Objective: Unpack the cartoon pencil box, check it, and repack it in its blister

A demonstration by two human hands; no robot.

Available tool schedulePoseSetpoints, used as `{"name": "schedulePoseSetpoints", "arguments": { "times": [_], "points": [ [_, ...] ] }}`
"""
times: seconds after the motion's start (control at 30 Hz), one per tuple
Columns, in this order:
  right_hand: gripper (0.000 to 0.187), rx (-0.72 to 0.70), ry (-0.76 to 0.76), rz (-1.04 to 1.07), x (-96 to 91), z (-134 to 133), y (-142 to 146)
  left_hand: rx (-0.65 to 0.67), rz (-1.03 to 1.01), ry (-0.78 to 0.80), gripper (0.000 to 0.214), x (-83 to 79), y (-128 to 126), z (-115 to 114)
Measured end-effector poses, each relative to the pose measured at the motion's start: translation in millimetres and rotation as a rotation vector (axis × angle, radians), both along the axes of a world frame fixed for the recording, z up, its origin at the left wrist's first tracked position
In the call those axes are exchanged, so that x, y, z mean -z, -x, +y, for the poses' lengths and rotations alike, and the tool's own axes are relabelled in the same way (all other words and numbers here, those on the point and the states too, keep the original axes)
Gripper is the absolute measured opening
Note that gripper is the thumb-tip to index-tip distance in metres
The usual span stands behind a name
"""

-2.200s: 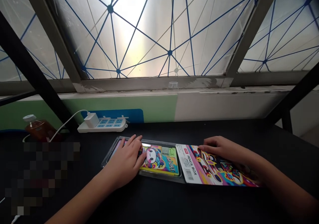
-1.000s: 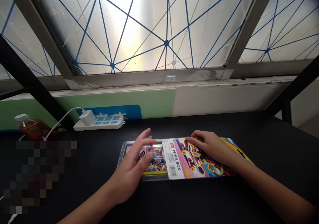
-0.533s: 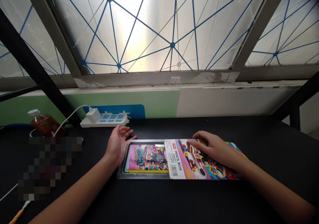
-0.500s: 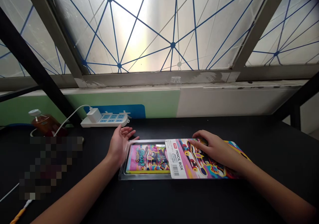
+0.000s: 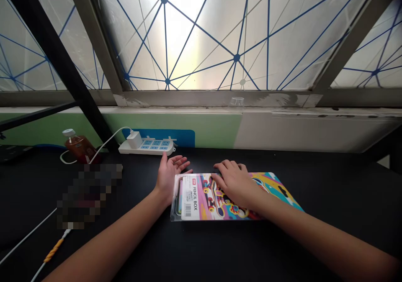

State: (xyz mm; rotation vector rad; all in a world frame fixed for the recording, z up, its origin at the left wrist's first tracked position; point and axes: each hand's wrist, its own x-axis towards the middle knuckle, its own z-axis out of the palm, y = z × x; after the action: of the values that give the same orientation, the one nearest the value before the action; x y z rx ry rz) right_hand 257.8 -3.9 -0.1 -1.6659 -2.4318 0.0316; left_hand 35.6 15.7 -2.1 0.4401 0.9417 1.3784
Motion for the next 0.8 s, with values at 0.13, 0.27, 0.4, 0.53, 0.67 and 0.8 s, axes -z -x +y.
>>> {"name": "schedulePoseSetpoints", "arguments": {
  "times": [0.13,0.27,0.4,0.53,0.67,0.8],
  "points": [
    [0.044,-0.054,0.005,-0.021,-1.9,2.0,28.7,0.05,0.006,-0.007,0.058,-1.4,3.5,1.0],
    [0.044,-0.047,0.011,0.021,-2.5,4.1,40.9,0.088,0.048,-0.022,0.059,-2.3,4.9,0.6],
    [0.052,-0.01,-0.02,0.115,-9.2,7.3,24.0,0.124,0.167,-0.05,0.053,2.5,6.7,4.5],
    [0.059,0.084,-0.029,0.248,-17.1,7.3,-35.4,0.205,0.389,-0.119,0.024,5.2,22.4,17.3],
    [0.063,0.242,0.074,0.409,-13.7,2.9,-110.4,0.533,0.598,-0.167,0.022,-5.7,53.2,28.2],
    [0.067,0.234,0.322,0.571,-4.6,-1.9,-145.7,0.863,0.707,-0.186,0.037,-17.3,75.2,29.7]
  ]
}}
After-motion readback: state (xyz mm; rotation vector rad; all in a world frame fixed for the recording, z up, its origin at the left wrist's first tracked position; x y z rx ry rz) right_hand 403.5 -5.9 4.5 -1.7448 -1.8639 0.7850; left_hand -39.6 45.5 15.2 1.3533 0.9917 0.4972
